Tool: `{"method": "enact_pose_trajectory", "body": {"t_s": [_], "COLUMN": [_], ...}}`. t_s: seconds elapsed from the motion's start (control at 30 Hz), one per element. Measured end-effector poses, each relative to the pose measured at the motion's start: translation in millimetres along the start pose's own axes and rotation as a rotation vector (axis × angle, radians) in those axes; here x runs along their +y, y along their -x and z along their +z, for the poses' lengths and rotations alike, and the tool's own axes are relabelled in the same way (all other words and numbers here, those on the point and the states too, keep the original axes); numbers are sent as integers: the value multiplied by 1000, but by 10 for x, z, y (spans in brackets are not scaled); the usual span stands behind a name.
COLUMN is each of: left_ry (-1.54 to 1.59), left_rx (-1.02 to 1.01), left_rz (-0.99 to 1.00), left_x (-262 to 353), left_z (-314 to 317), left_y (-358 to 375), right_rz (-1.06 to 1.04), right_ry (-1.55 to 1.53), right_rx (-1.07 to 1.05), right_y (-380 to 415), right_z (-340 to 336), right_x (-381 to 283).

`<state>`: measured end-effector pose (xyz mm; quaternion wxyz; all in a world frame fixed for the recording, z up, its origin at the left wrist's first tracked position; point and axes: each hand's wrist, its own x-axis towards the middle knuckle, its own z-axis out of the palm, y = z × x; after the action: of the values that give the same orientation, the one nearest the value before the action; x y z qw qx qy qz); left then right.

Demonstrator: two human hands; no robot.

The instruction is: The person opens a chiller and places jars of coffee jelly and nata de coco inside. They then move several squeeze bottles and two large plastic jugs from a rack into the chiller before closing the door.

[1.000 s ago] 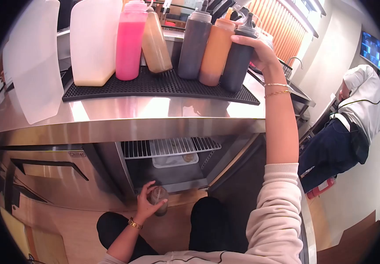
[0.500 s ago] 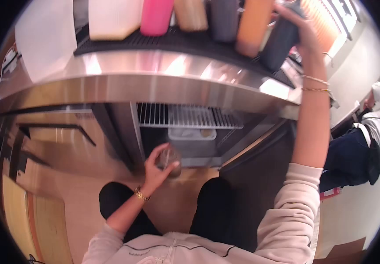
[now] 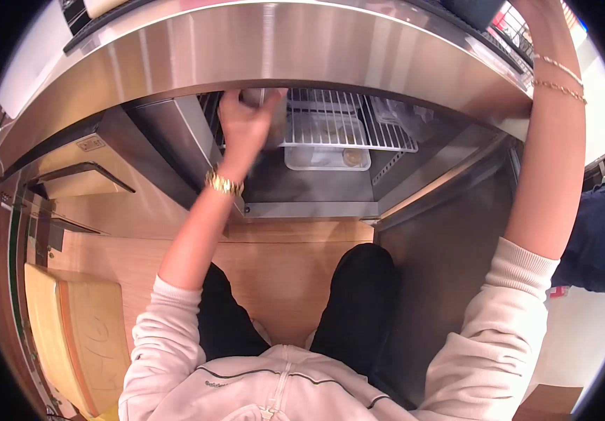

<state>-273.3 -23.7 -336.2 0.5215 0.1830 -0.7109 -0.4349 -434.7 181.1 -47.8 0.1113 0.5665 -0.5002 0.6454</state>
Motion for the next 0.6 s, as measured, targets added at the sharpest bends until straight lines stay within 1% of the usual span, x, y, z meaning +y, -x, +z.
{"method": "enact_pose_trajectory", "body": {"t_s": [0.03, 0.1, 0.17, 0.27, 0.3, 0.33, 0.4, 0.43, 0.47, 0.5, 0.53, 0.57, 0.6], "left_ry": [-120, -204, -311, -362, -386, -409, -497, -413, -325, -302, -342, -344, -216], "left_rx": [-55, 49, -16, -105, -109, -111, -62, -208, -345, -108, -251, -695, -973], "left_rz": [-70, 267, 231, 235, 298, 361, 604, 363, 127, 146, 158, 59, 289], "left_x": [-96, -553, -1045, -1325, -1355, -1369, -1365, -980, -401, 37, 438, 1012, 1234], "left_z": [59, 232, 387, 384, 381, 376, 358, 262, 134, 111, -6, -283, -417], "left_y": [-140, -359, -577, -758, -776, -791, -718, -574, -293, 155, 456, 570, 560], "right_rz": [3, 28, 79, 194, 254, 254, 253, 208, 254, 291, 312, 329, 346], "right_ry": [6, 6, -1, -34, -100, -117, -149, -94, -127, -158, -184, -197, -208], "right_rx": [-26, 42, 75, 71, 19, 0, -35, 54, 38, 20, 6, -63, -126], "right_y": [-23, -32, -57, -127, -138, -134, -122, 30, 17, -23, -85, -129, -168], "right_z": [-57, -7, 17, -49, -73, -90, -81, 96, 83, 33, -36, -102, -84], "right_x": [12, 5, -8, -12, 6, 15, 27, -100, -72, -21, 10, 67, 23]}}
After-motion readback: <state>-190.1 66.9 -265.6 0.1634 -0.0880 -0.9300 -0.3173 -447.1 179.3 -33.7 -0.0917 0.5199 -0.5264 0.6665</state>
